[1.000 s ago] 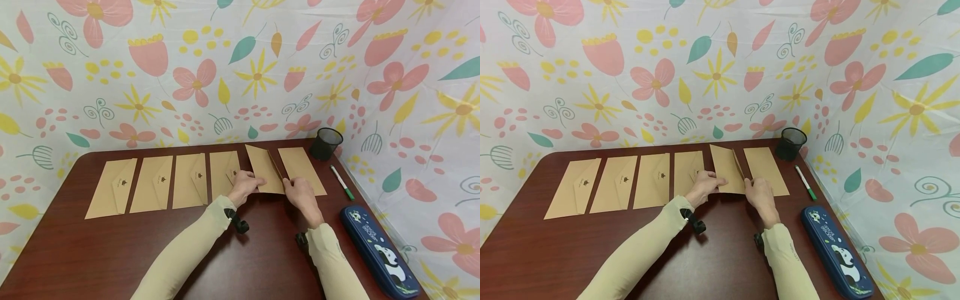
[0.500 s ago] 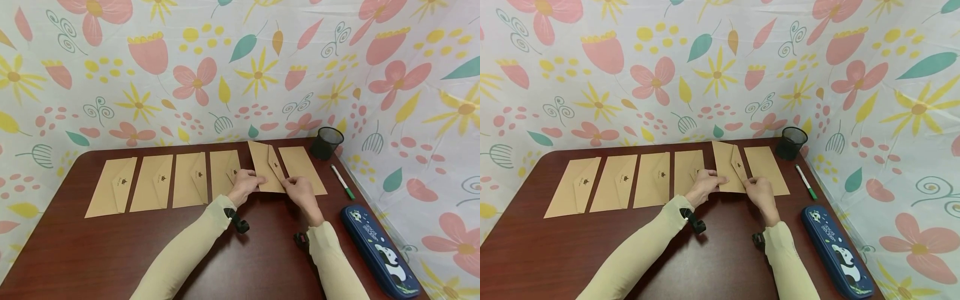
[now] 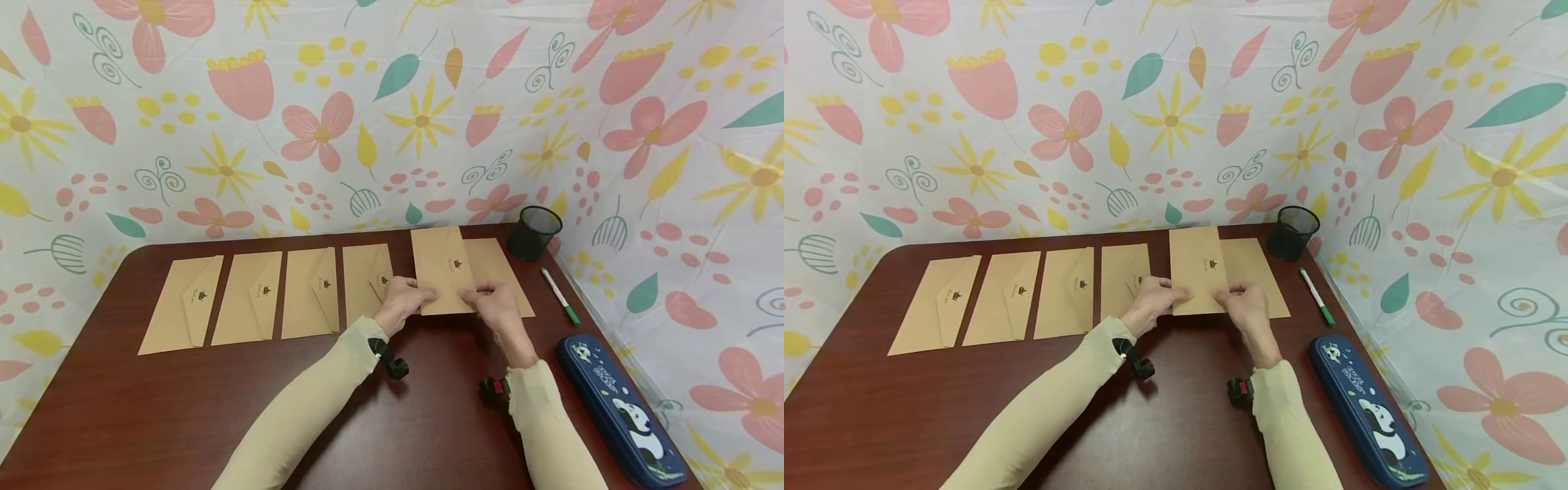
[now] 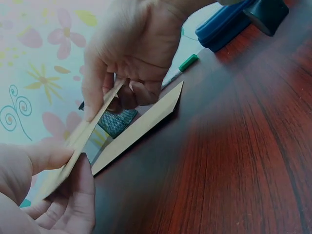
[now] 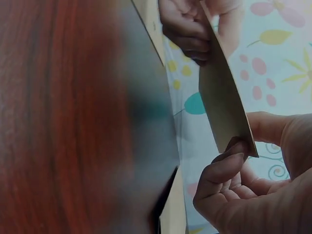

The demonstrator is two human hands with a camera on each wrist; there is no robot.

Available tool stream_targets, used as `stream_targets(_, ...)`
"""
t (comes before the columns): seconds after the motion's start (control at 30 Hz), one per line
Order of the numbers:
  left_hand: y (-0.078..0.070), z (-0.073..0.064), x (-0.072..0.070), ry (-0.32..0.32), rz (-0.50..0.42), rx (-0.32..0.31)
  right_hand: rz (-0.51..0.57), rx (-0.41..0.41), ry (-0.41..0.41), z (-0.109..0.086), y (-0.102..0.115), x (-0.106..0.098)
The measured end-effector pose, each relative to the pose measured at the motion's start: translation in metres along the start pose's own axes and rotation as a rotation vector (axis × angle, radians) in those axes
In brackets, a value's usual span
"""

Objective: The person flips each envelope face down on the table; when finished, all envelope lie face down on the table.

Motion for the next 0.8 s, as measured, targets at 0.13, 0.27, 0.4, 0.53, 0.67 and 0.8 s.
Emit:
stream_targets(0.13,0.0,-0.001,-0.001,-0.017,0.046,-0.011,0.006,-0.037,-0.015,-0.003,0.008,-0.002)
stream_targets(0.27,0.003,-0.001,0.001,-0.019,0.089,-0.013,0.031,-0.076,-0.031,-0.007,0.016,-0.003)
stream_targets(0.4,0.003,-0.001,0.004,-0.011,0.1,-0.014,0.044,-0.126,-0.053,-0.013,0.026,-0.004)
stream_targets(0.53,0.002,-0.004,0.007,0.017,0.086,-0.014,0.023,-0.15,-0.075,-0.018,0.033,-0.004)
stream_targets(0.67,-0.005,-0.007,0.011,0.062,0.101,0.032,-0.02,-0.17,-0.122,-0.022,0.037,-0.005)
stream_targets(0.8,-0.018,-0.007,0.009,0.045,0.187,0.117,-0.055,-0.212,-0.16,-0.025,0.042,-0.004)
Point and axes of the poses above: each hand's wrist, its own z-axis towards the middle knuckle, its own x-axis out of the palm, y = z × x, the point moved 10 cm from there along z, towards the middle knuckle, and after that the axes turned 15 degrees about z, right-handed, at the moved point
